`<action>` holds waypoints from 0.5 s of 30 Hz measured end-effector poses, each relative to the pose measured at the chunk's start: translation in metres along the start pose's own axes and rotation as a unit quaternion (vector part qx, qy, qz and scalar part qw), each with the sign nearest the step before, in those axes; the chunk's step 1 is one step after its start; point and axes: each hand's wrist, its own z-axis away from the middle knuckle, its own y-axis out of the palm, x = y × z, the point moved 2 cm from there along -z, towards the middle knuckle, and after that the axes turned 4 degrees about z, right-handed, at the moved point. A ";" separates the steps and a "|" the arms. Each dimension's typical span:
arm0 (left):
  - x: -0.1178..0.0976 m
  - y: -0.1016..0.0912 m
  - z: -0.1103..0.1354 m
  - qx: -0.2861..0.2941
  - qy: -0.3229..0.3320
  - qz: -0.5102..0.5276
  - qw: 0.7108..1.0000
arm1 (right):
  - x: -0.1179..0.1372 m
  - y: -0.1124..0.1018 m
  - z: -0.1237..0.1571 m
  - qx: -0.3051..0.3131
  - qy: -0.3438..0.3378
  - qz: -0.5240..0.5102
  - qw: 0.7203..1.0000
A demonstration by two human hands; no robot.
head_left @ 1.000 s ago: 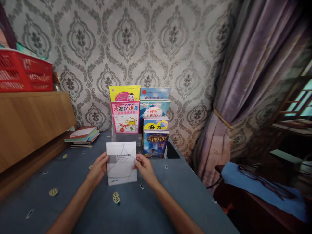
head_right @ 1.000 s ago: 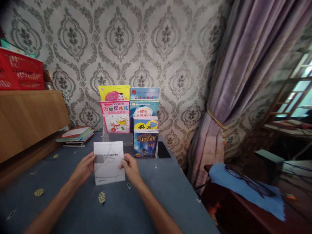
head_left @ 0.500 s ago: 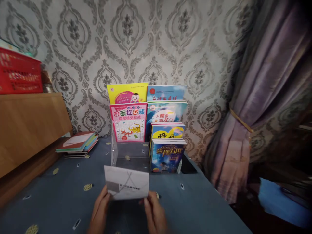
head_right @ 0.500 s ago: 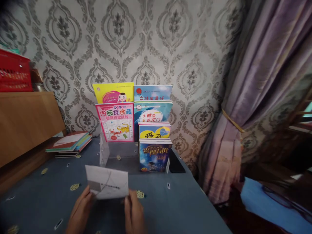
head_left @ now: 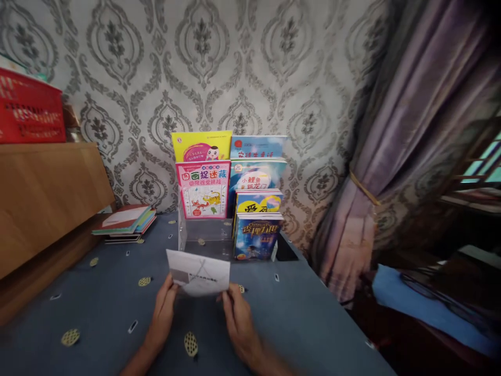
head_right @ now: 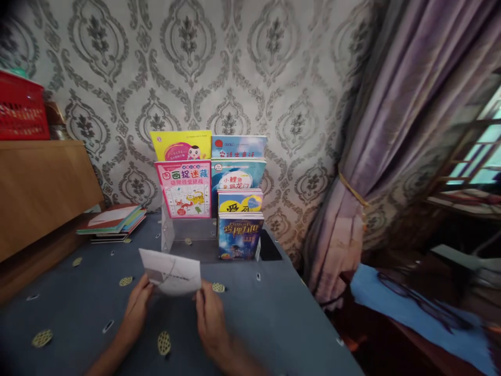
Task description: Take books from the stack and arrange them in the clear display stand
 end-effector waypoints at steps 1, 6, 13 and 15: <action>-0.007 0.001 -0.001 0.014 0.019 -0.007 1.000 | 0.001 -0.001 -0.002 -0.009 0.004 0.001 1.000; -0.029 -0.006 -0.002 0.032 0.108 -0.065 0.992 | 0.004 -0.001 -0.008 -0.017 0.022 0.009 1.000; -0.032 -0.008 -0.003 0.024 0.169 -0.095 0.981 | -0.004 -0.001 -0.009 -0.035 0.010 0.015 0.999; -0.031 -0.006 -0.004 0.025 0.152 -0.078 0.985 | -0.005 0.001 -0.010 -0.033 0.014 0.015 0.999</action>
